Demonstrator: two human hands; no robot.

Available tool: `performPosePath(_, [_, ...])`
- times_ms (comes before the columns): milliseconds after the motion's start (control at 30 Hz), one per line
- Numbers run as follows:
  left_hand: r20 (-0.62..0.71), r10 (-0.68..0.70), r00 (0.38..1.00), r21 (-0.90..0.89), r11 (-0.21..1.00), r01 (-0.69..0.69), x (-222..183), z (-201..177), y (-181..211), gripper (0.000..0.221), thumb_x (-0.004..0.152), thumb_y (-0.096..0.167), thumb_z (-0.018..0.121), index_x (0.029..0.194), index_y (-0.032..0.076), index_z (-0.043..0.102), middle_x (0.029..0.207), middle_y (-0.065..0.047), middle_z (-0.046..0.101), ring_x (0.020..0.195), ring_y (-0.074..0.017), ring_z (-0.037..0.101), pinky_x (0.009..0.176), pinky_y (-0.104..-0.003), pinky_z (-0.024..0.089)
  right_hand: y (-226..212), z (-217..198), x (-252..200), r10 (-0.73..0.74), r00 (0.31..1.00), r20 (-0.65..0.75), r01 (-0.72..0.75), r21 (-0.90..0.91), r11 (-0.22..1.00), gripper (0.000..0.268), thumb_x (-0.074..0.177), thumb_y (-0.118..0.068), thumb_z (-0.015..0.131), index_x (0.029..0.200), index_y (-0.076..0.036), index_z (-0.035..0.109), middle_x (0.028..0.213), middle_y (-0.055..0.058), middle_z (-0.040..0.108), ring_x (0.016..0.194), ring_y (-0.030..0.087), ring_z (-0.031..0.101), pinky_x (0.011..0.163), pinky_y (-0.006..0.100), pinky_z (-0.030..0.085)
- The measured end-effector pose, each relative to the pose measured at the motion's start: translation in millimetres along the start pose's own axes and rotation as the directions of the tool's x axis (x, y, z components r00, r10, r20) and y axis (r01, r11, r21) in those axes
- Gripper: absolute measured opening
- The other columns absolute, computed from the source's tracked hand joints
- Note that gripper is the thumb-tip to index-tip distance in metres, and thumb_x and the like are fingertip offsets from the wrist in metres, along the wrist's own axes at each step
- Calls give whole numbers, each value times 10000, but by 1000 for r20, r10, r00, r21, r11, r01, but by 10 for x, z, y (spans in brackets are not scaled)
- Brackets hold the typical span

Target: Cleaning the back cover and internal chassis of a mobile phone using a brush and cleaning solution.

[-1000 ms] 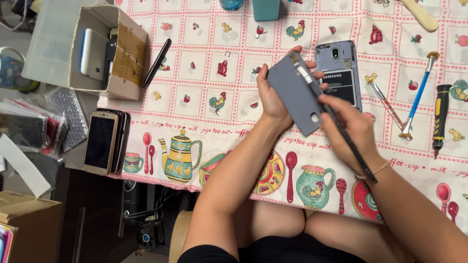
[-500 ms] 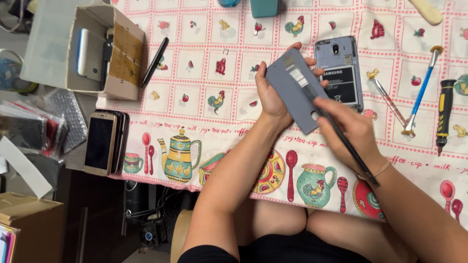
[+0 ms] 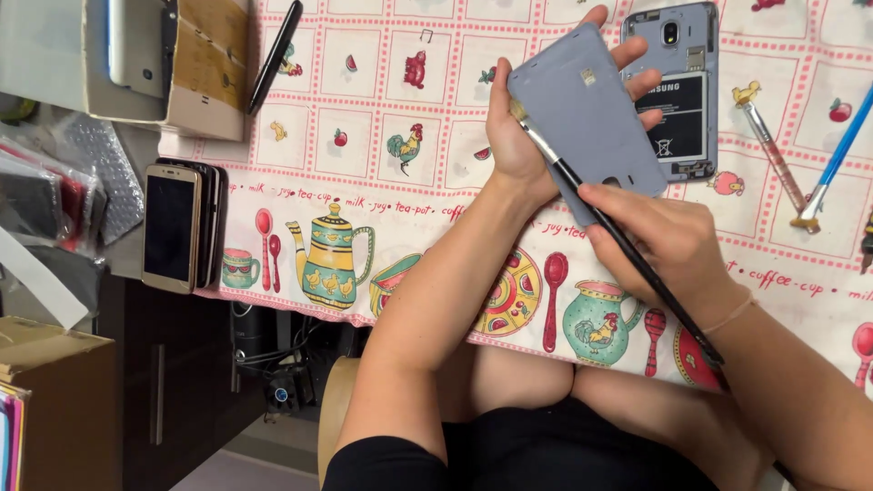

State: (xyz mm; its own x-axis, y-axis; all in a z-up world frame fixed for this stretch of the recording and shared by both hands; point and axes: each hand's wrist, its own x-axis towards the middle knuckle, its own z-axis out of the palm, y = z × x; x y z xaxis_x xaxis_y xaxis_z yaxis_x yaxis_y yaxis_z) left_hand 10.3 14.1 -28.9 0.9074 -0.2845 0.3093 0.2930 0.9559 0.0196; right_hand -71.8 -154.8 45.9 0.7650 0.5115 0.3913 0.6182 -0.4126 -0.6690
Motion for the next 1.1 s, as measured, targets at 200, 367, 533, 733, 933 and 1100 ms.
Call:
performPosePath(200, [-142, -58, 988, 99, 993, 72, 20, 102, 27, 961, 1035, 786, 467, 1708, 119, 306, 1621, -251, 463, 1371, -444, 577, 1124, -657, 494, -26, -47, 23, -73, 996, -53, 67, -108, 992, 268, 1003, 12, 675, 1256, 94, 711, 1229, 253, 748, 1042, 330, 754, 911, 405, 585])
performPosePath(367, [-154, -13, 988, 142, 989, 35, -29, 79, -31, 836, 1138, 753, 377, 1631, 83, 455, 1659, -287, 427, 1318, -434, 653, 1060, -595, 553, 46, -107, -8, -1, 980, -201, -36, -180, 983, 288, 1067, 100, 669, 1335, 200, 703, 1298, 366, 724, 917, 351, 706, 792, 386, 545])
performPosePath(533, [-201, 4, 980, 279, 959, 53, -7, 165, -78, 873, 1054, 665, 428, 1699, 89, 306, 1598, -311, 456, 1199, -385, 682, 896, -441, 636, -3, -16, -15, -70, 992, -101, 69, -10, 998, 288, 992, 42, 693, 1268, 123, 673, 1264, 307, 710, 1108, 378, 740, 991, 410, 587])
performPosePath(733, [-188, -4, 982, 295, 954, 60, -4, 169, -116, 857, 1071, 634, 387, 1713, 78, 279, 1632, -254, 448, 1149, -306, 735, 871, -456, 615, 69, -97, -60, 30, 973, -230, -57, -113, 992, 310, 1066, 14, 618, 1319, 181, 685, 1264, 338, 716, 1099, 426, 710, 976, 468, 559])
performPosePath(933, [-171, 50, 984, 292, 956, 2, 20, 201, -124, 967, 1000, 639, 477, 1684, -17, 283, 1619, -307, 417, 1129, -329, 704, 896, -423, 630, 30, -45, 12, -28, 986, -164, 31, 15, 999, 269, 1011, 51, 614, 1246, 168, 671, 1249, 331, 692, 1128, 421, 699, 1046, 461, 555])
performPosePath(1100, [-141, 114, 983, 277, 958, -72, 12, 173, -95, 924, 1008, 614, 483, 1693, 16, 312, 1608, -249, 479, 1169, -342, 709, 958, -463, 596, 46, -85, 3, 28, 995, -93, -29, -17, 999, 310, 1048, 3, 584, 1336, 110, 627, 1337, 287, 667, 1203, 377, 666, 1031, 423, 515])
